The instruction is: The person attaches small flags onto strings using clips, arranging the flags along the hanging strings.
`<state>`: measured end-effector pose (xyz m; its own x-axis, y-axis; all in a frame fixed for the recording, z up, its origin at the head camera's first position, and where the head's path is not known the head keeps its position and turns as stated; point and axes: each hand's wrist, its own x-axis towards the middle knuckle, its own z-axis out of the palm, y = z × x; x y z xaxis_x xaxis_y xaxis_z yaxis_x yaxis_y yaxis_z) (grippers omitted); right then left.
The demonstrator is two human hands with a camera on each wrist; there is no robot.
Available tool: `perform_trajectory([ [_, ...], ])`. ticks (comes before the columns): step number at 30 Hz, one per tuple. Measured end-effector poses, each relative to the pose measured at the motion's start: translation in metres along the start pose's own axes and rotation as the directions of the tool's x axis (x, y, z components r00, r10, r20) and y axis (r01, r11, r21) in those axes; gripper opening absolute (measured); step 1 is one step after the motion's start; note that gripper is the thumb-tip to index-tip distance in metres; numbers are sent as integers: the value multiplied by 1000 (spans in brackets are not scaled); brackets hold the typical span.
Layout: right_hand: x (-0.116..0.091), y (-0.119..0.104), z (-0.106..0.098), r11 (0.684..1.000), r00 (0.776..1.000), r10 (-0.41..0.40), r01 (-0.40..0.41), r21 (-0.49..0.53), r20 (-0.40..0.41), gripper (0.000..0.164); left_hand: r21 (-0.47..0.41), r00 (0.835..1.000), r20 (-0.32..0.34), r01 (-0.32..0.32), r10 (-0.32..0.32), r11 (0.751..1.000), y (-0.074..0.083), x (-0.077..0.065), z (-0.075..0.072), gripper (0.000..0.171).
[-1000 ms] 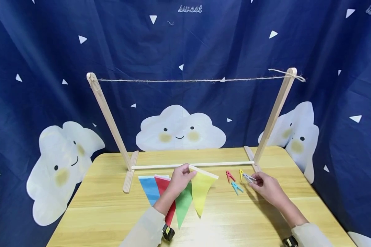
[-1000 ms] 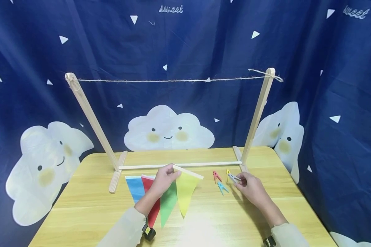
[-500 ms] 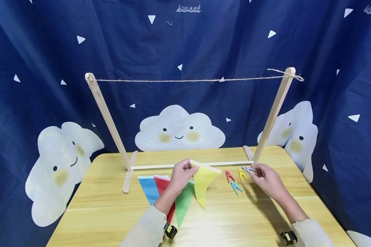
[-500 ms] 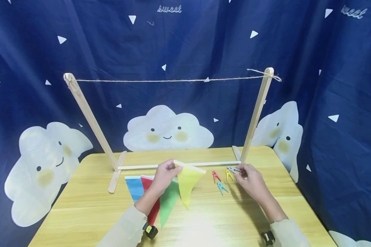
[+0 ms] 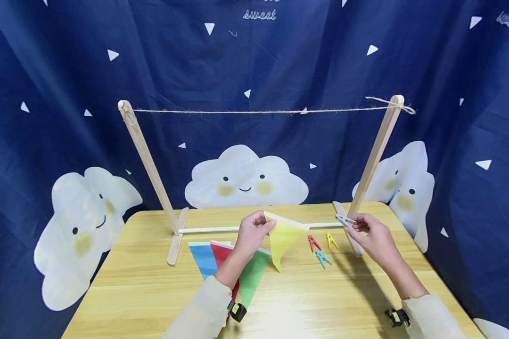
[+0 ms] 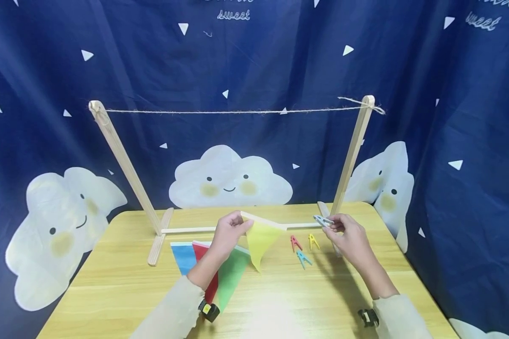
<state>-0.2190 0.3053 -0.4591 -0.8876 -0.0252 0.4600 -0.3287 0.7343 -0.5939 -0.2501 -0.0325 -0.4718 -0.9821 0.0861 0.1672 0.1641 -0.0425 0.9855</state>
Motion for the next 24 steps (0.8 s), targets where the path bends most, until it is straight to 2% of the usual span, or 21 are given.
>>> perform_trajectory([
  [9, 13, -12, -17, 1000, 1000, -28, 28, -4, -12, 28, -6, 999, -26, -25, 25, 1000, 13, 6, 7, 34],
  [18, 25, -22, -29, 986, 985, -147, 153, 60, -95, 28, -45, 998, -28, -63, 61, 997, 29, 18, 13, 31],
  [24, 34, -31, -42, 986, 981, -159, 163, 30, -108, 30, -56, 997, -24, -79, 78, 995, 38, 22, 17, 31],
])
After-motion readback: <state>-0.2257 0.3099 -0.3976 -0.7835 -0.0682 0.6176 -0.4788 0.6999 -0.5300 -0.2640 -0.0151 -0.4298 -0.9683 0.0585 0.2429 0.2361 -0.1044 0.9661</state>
